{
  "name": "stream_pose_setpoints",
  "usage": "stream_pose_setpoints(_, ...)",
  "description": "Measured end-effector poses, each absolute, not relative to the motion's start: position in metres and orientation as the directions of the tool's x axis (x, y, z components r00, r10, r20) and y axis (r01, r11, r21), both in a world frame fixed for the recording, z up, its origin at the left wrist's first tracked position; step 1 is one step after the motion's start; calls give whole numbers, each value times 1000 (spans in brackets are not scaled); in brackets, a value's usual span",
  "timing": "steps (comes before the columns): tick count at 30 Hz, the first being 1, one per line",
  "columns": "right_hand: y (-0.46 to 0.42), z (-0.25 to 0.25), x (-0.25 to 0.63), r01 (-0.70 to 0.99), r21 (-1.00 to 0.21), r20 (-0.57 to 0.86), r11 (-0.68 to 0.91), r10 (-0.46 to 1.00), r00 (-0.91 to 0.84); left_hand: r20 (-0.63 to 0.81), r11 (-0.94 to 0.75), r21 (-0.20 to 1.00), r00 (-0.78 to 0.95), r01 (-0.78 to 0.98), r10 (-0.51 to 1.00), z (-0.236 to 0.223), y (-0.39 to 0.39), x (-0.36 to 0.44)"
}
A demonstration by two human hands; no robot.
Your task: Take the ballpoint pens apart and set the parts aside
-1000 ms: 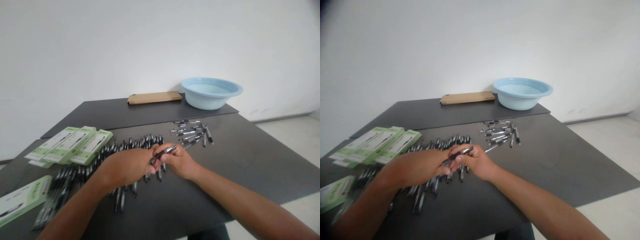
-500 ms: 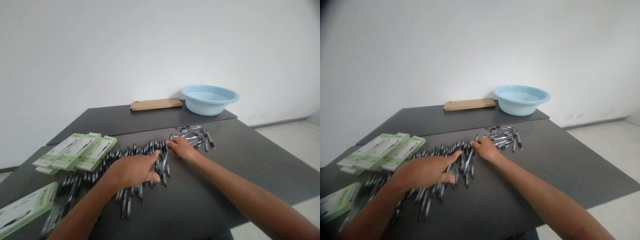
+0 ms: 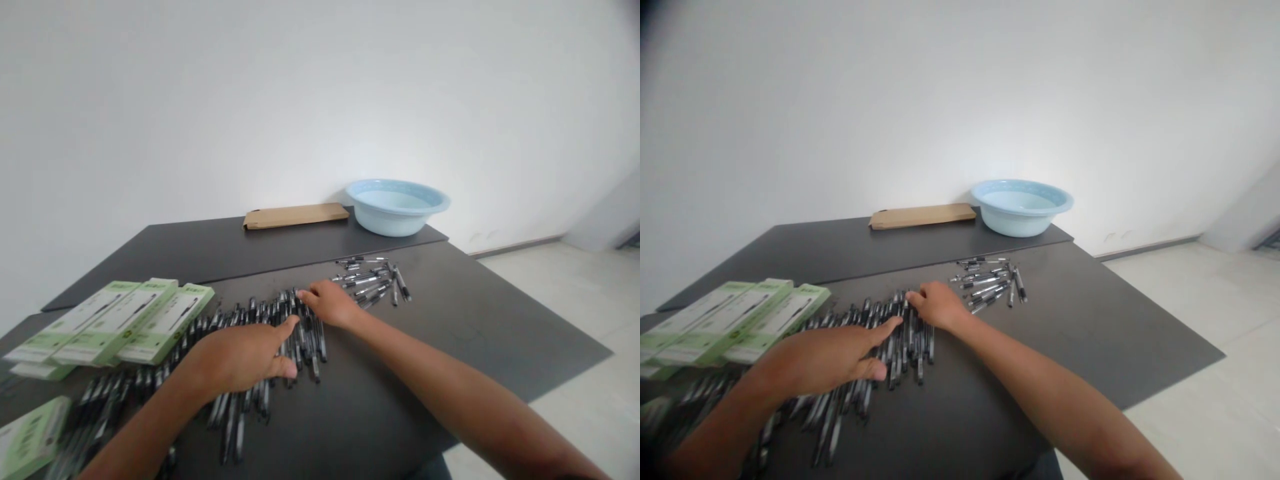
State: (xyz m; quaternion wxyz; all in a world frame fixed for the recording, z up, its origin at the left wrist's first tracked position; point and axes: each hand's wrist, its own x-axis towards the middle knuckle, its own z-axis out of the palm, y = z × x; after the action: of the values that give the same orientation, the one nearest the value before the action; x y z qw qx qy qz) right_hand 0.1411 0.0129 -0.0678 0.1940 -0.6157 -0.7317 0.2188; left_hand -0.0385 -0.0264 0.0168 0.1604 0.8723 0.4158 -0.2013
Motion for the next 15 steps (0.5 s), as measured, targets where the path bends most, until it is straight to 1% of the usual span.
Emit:
stream_pose_setpoints(5, 0, -58, 197, 819, -548, 91, 168, 986, -142, -525, -601, 107, 558, 792, 642, 15, -24, -40)
stream_pose_setpoints(7, 2, -48, 235, 843, -528, 164, 106, 986, -22, -534, -596, 111, 553, 796, 639, 14, -24, -39)
stream_pose_setpoints(8, 3, -44, 255, 866, -498, 212, 46, 975, 70, -537, -595, 113, 553, 795, 637, 13, -24, -38)
stream_pose_setpoints(9, 5, -41, 274, 897, -442, 253, -15, 957, 141, -541, -596, 112, 552, 795, 635, 13, -24, -36)
stream_pose_setpoints(10, 6, -40, 291, 928, -367, 276, -61, 946, 171, -549, -597, 111, 550, 794, 630, 13, -24, -35)
stream_pose_setpoints(12, 4, -43, 315, 978, -203, 208, -45, 974, 88, -561, -605, 110, 551, 789, 617, 13, -25, -31)
stream_pose_setpoints(14, -2, -53, 326, 989, -147, 125, 23, 992, -4, -576, -605, 101, 542, 790, 612, 13, -25, -27)
stream_pose_setpoints(15, -7, -59, 326, 988, -143, 92, 56, 995, -43, -576, -605, 98, 541, 790, 613, 12, -25, -26)
